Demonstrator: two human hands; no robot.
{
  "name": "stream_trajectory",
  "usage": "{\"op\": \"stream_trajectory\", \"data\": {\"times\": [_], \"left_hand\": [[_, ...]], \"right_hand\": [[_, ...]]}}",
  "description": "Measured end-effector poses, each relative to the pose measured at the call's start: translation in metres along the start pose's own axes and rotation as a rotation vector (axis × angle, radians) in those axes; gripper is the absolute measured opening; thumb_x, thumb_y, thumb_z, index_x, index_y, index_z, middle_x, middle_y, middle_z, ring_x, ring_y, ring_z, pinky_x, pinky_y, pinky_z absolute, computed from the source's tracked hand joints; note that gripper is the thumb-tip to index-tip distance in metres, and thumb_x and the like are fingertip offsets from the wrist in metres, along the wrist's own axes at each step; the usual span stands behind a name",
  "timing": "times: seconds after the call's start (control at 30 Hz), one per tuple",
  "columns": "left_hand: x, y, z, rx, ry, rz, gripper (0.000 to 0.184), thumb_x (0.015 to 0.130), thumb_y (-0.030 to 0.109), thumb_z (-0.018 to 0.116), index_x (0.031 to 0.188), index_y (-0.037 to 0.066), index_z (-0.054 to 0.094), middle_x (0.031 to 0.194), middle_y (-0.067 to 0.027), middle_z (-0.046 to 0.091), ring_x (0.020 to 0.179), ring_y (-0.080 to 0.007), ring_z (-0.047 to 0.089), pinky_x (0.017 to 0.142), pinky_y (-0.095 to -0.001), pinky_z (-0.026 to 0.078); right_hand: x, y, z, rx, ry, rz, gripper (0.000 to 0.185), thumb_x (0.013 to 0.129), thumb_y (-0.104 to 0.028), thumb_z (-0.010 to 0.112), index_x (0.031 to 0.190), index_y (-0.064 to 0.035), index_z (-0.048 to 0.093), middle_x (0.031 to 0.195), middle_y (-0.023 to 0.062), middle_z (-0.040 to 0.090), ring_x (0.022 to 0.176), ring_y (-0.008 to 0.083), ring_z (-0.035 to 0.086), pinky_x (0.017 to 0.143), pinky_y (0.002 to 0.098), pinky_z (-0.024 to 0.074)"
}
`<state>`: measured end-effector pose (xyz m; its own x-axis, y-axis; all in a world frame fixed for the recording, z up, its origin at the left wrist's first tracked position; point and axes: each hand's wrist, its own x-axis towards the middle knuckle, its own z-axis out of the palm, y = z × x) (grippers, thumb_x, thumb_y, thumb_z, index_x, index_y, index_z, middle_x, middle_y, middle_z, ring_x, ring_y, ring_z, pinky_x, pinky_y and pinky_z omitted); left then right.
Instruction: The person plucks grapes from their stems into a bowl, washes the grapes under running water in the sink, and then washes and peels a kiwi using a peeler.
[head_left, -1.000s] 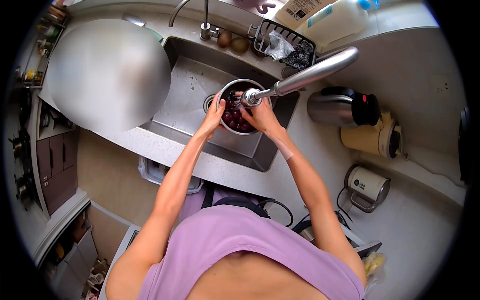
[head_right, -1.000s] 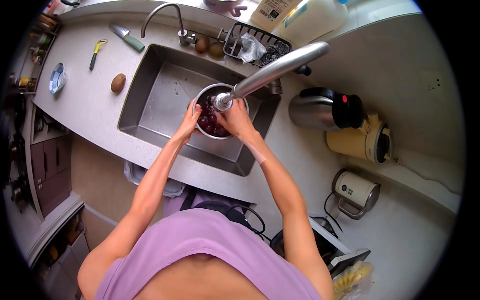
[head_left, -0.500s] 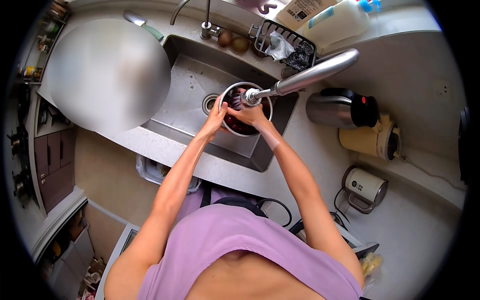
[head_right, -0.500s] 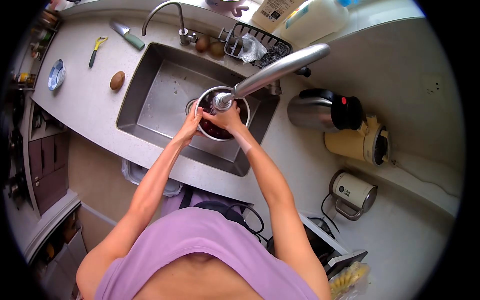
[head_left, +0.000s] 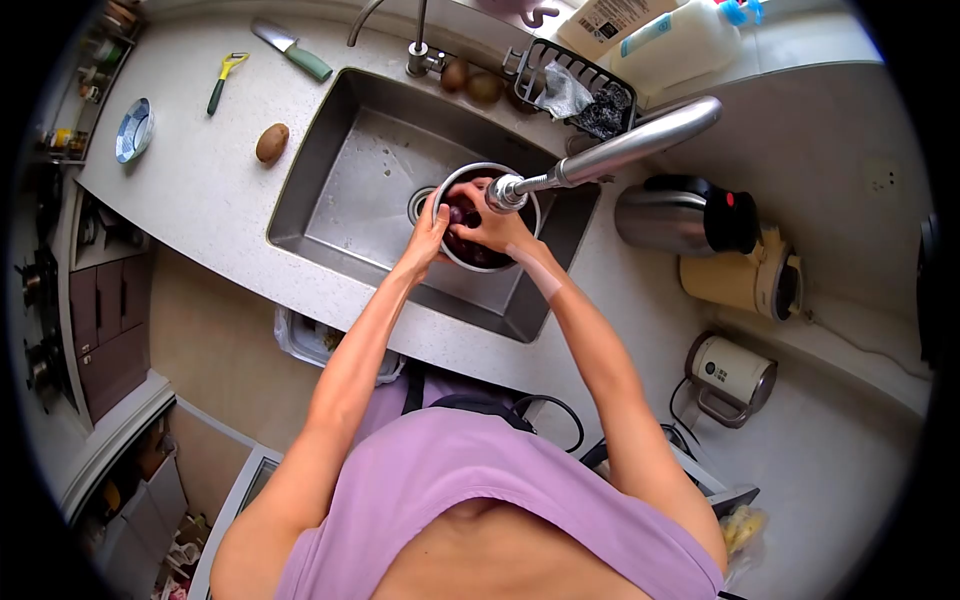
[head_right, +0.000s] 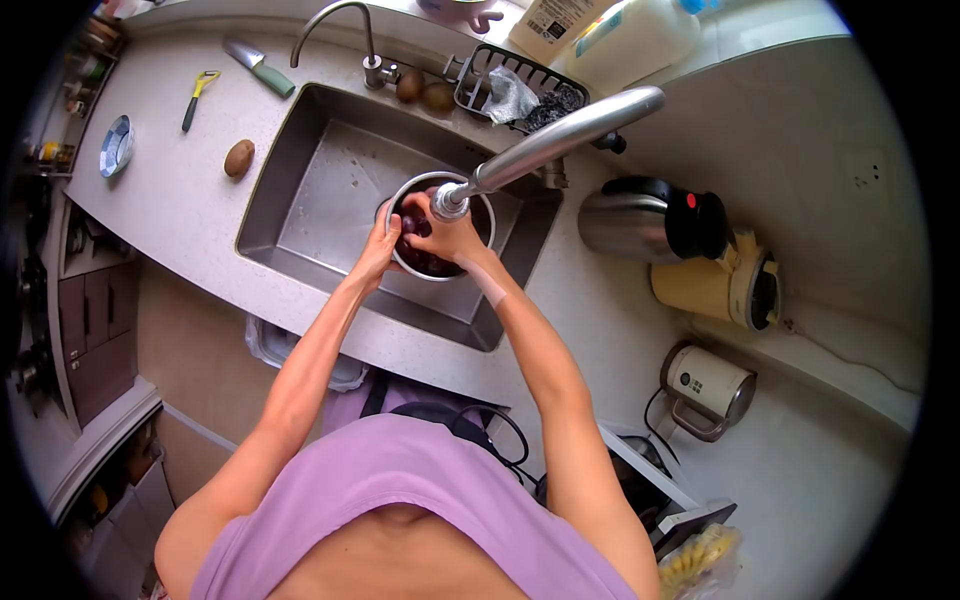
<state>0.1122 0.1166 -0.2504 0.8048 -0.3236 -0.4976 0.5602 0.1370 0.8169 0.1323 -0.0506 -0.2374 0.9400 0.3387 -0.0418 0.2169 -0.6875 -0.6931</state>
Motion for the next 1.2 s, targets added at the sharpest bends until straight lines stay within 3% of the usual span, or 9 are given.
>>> {"op": "stream_trajectory", "data": {"times": [0.1, 0.23, 0.3, 0.37, 0.53, 0.63, 0.83, 1.03, 1.2], "left_hand": [[-0.006, -0.003, -0.01, -0.03, -0.012, -0.018, 0.066, 0.092, 0.06, 0.044, 0.146, 0.026, 0.027, 0.139, -0.0114, 0.039, 0.123, -0.0321, 0.045, 0.064, -0.0483, 0.059], [-0.008, 0.001, 0.003, 0.004, -0.022, -0.021, 0.063, 0.092, 0.058, 0.045, 0.145, 0.027, 0.028, 0.138, -0.0098, 0.041, 0.122, -0.0314, 0.046, 0.064, -0.0471, 0.059], [-0.002, -0.005, 0.007, 0.024, 0.011, -0.017, 0.062, 0.093, 0.058, 0.045, 0.145, 0.027, 0.028, 0.137, -0.0092, 0.043, 0.12, -0.03, 0.048, 0.066, -0.0461, 0.059], [0.0, -0.004, 0.002, -0.016, -0.039, 0.025, 0.063, 0.093, 0.059, 0.044, 0.144, 0.027, 0.029, 0.137, -0.0091, 0.044, 0.121, -0.0284, 0.047, 0.068, -0.0449, 0.059], [-0.004, 0.0, -0.003, -0.095, -0.008, 0.004, 0.063, 0.091, 0.059, 0.046, 0.144, 0.028, 0.03, 0.135, -0.0081, 0.044, 0.118, -0.0281, 0.05, 0.062, -0.0442, 0.06], [-0.002, 0.004, 0.011, -0.008, -0.031, 0.055, 0.064, 0.091, 0.06, 0.045, 0.144, 0.029, 0.029, 0.136, -0.0076, 0.043, 0.119, -0.0285, 0.05, 0.062, -0.0452, 0.06], [-0.001, -0.003, 0.004, -0.061, 0.039, -0.007, 0.065, 0.091, 0.061, 0.044, 0.144, 0.026, 0.028, 0.135, -0.0079, 0.044, 0.117, -0.0269, 0.052, 0.064, -0.0454, 0.06], [0.004, -0.004, 0.004, -0.005, -0.046, 0.047, 0.066, 0.091, 0.061, 0.044, 0.145, 0.027, 0.027, 0.135, -0.0085, 0.044, 0.116, -0.0271, 0.053, 0.064, -0.0435, 0.06], [0.005, -0.002, 0.003, -0.033, -0.01, -0.024, 0.066, 0.09, 0.062, 0.044, 0.145, 0.029, 0.028, 0.138, -0.0082, 0.04, 0.122, -0.0292, 0.047, 0.065, -0.048, 0.059]], "right_hand": [[-0.013, -0.008, -0.031, -0.004, -0.023, -0.044, 0.057, 0.069, -0.022, 0.076, 0.12, -0.008, 0.055, 0.11, 0.0144, 0.058, 0.108, 0.0302, 0.055, 0.098, 0.038, 0.0424], [-0.011, 0.027, 0.011, 0.121, 0.065, 0.251, 0.069, 0.072, -0.036, 0.079, 0.123, -0.0006, 0.05, 0.117, 0.0148, 0.059, 0.111, 0.0284, 0.056, 0.096, 0.0391, 0.0431], [-0.005, 0.002, 0.006, -0.124, -0.04, 0.179, 0.064, 0.071, -0.037, 0.076, 0.124, -0.0093, 0.052, 0.118, 0.0169, 0.056, 0.113, 0.0323, 0.053, 0.098, 0.0417, 0.0405], [-0.002, 0.009, 0.002, 0.056, -0.109, -0.076, 0.066, 0.067, -0.033, 0.075, 0.126, -0.0143, 0.051, 0.123, 0.0179, 0.053, 0.122, 0.0383, 0.045, 0.098, 0.0464, 0.0403], [-0.022, -0.007, -0.036, -0.13, -0.062, -0.074, 0.077, 0.064, -0.027, 0.078, 0.134, -0.0198, 0.046, 0.137, 0.0187, 0.042, 0.123, 0.0415, 0.041, 0.101, 0.0493, 0.0383], [-0.024, -0.018, -0.018, -0.322, -0.175, 0.217, 0.101, 0.055, -0.025, 0.084, 0.142, -0.0275, 0.033, 0.138, 0.0166, 0.043, 0.123, 0.0455, 0.039, 0.094, 0.0592, 0.0402], [-0.016, 0.002, -0.014, -0.108, -0.142, 0.18, 0.087, 0.061, -0.017, 0.079, 0.138, -0.0262, 0.041, 0.134, 0.017, 0.046, 0.12, 0.0425, 0.044, 0.094, 0.0494, 0.0452], [-0.019, -0.018, -0.024, -0.309, -0.049, -0.102, 0.081, 0.061, -0.02, 0.078, 0.134, -0.0257, 0.044, 0.128, 0.0154, 0.051, 0.125, 0.0401, 0.041, 0.096, 0.0445, 0.0441], [-0.001, 0.011, -0.01, -0.25, -0.079, 0.056, 0.081, 0.057, -0.019, 0.079, 0.131, -0.0226, 0.047, 0.122, 0.0169, 0.049, 0.114, 0.0364, 0.049, 0.099, 0.044, 0.0397]]}}
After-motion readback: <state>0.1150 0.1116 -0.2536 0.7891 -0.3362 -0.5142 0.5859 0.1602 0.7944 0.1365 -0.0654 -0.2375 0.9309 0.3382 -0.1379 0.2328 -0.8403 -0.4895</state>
